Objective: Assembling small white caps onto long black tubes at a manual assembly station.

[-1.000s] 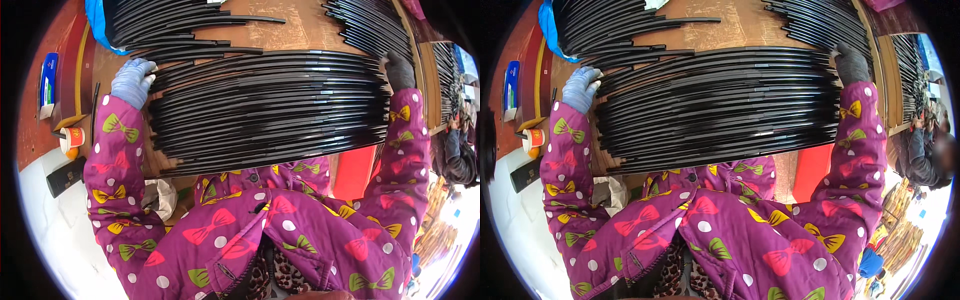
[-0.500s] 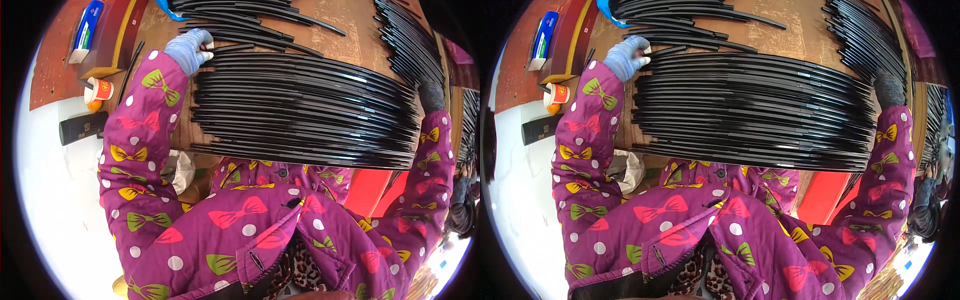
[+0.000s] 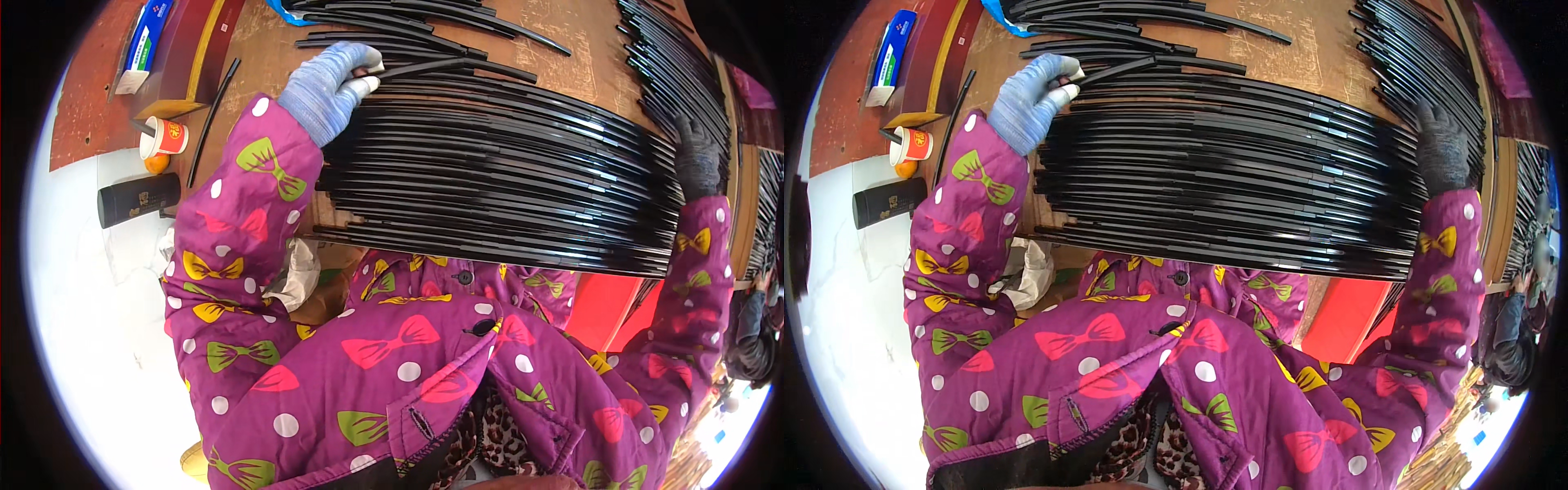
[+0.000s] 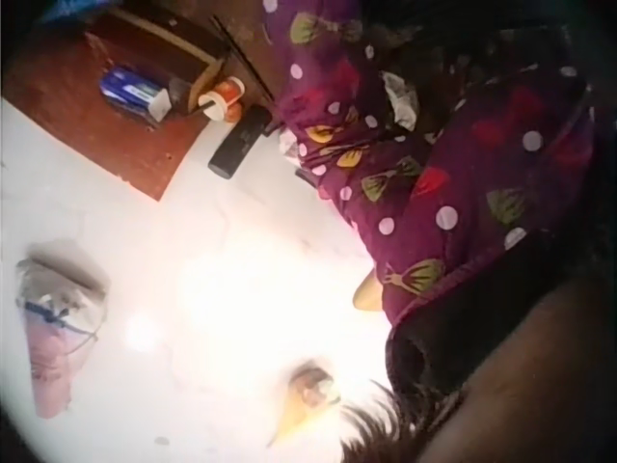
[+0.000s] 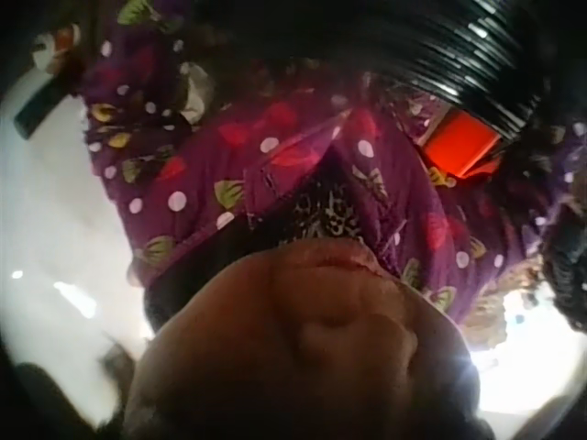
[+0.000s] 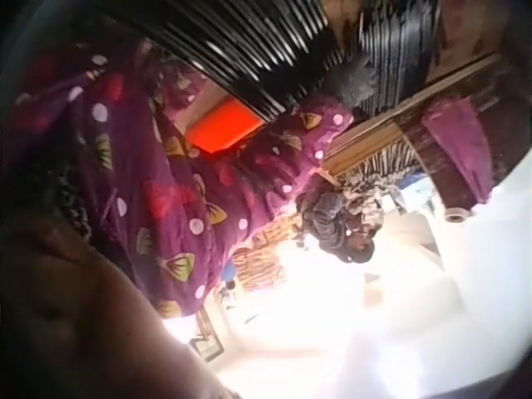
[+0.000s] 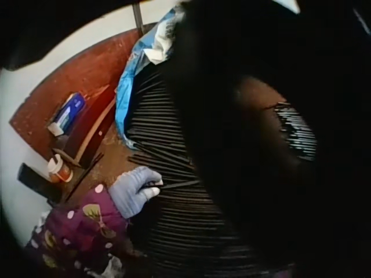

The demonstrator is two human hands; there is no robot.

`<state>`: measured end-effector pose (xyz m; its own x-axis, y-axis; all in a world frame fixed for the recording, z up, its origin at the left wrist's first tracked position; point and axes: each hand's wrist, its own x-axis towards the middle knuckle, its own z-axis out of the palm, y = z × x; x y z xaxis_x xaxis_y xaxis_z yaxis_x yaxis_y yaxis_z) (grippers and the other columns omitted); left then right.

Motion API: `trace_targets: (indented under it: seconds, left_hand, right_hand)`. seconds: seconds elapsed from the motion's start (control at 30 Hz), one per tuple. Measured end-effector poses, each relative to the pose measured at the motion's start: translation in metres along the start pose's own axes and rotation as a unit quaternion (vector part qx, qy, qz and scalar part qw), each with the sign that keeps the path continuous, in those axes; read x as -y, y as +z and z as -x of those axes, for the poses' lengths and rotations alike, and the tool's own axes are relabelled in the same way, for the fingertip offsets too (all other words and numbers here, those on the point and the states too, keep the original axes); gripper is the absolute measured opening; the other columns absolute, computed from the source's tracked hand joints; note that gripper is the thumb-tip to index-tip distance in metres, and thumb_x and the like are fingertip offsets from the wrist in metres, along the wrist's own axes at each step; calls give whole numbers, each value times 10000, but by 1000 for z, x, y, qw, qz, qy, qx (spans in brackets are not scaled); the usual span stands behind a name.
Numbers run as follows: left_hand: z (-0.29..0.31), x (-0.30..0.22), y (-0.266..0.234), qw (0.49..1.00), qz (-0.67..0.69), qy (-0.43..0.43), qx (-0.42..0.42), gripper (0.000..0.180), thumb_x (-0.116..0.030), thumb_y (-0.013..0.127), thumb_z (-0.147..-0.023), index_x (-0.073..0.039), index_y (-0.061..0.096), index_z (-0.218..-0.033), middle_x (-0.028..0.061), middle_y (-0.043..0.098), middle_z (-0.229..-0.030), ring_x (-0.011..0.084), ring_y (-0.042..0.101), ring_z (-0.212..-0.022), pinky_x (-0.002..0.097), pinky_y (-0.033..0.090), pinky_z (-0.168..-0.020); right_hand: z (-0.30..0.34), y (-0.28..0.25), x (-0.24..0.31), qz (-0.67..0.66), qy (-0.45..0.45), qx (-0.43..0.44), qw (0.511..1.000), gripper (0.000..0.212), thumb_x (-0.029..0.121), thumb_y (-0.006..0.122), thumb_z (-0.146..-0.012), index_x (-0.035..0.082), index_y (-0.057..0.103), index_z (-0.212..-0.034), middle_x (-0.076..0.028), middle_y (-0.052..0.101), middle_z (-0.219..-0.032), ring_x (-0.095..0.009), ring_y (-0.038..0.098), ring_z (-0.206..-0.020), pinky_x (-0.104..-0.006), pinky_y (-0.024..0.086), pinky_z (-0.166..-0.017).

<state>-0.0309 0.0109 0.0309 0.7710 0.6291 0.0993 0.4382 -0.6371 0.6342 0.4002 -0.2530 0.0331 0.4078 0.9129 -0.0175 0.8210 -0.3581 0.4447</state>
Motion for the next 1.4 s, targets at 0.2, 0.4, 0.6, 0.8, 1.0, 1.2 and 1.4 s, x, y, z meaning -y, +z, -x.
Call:
trace_targets:
  seconds: [0.2, 0.4, 0.6, 0.8, 1.0, 1.2, 1.4]
  left_hand:
    - [7, -27, 7, 993, 104, -43, 38, 199, -77, 572, -790, -25, 591, -981, 54, 609, -838, 103, 540, -756, 234, 444, -703]
    - [12, -40, 4, 993, 95, -45, 50, 200, -83, 575, -789, -38, 601, -982, 32, 604, -818, 96, 537, -731, 220, 438, -664]
    - [18, -48, 1, 990, 118, -41, 65, 217, -59, 615, -751, -39, 608, -967, 51, 612, -848, 126, 568, -804, 243, 455, -720]
    - [14, -48, 6, 997, 46, 37, 53, 196, -67, 643, -725, -26, 625, -916, 76, 618, -851, 152, 582, -811, 253, 456, -731]
    - [14, -50, 6, 996, 38, 32, 69, 199, -64, 645, -720, -27, 626, -915, 73, 619, -843, 154, 580, -814, 257, 452, -744]
    - [16, -50, 7, 991, 100, 2, 84, 186, -59, 642, -719, -26, 629, -902, 69, 615, -830, 156, 578, -815, 263, 447, -751]
    - [16, -52, 6, 992, 95, 4, 82, 186, -64, 640, -721, -24, 628, -902, 67, 612, -823, 159, 579, -809, 263, 448, -737]
  right_hand:
    - [29, -77, 99, -364, -172, -181, 897, 291, 23, 519, -748, 77, 545, -1033, -154, 532, -859, -316, 540, -721, -383, 437, -608]
    - [42, -104, 127, -394, -196, -172, 881, 347, 3, 581, -700, 64, 554, -1040, -129, 527, -813, -302, 524, -671, -362, 419, -574]
    - [46, -96, 125, -402, -217, -196, 867, 355, -4, 586, -686, 71, 564, -1032, -122, 528, -788, -299, 520, -671, -358, 417, -572]
    - [44, -91, 122, -409, -221, -219, 858, 318, -3, 582, -696, 69, 577, -1005, -117, 526, -773, -296, 520, -678, -358, 415, -589]
    - [46, -97, 120, -406, -209, -204, 866, 317, -7, 581, -696, 73, 580, -1002, -109, 523, -755, -295, 521, -680, -355, 416, -603]
    - [46, -99, 121, -458, -189, -202, 845, 260, -16, 582, -710, 54, 600, -959, -120, 553, -804, -257, 553, -737, -313, 430, -644]
    - [54, -100, 120, -455, -138, -218, 852, 223, -8, 591, -717, 42, 599, -934, -107, 552, -804, -250, 551, -738, -307, 436, -662]
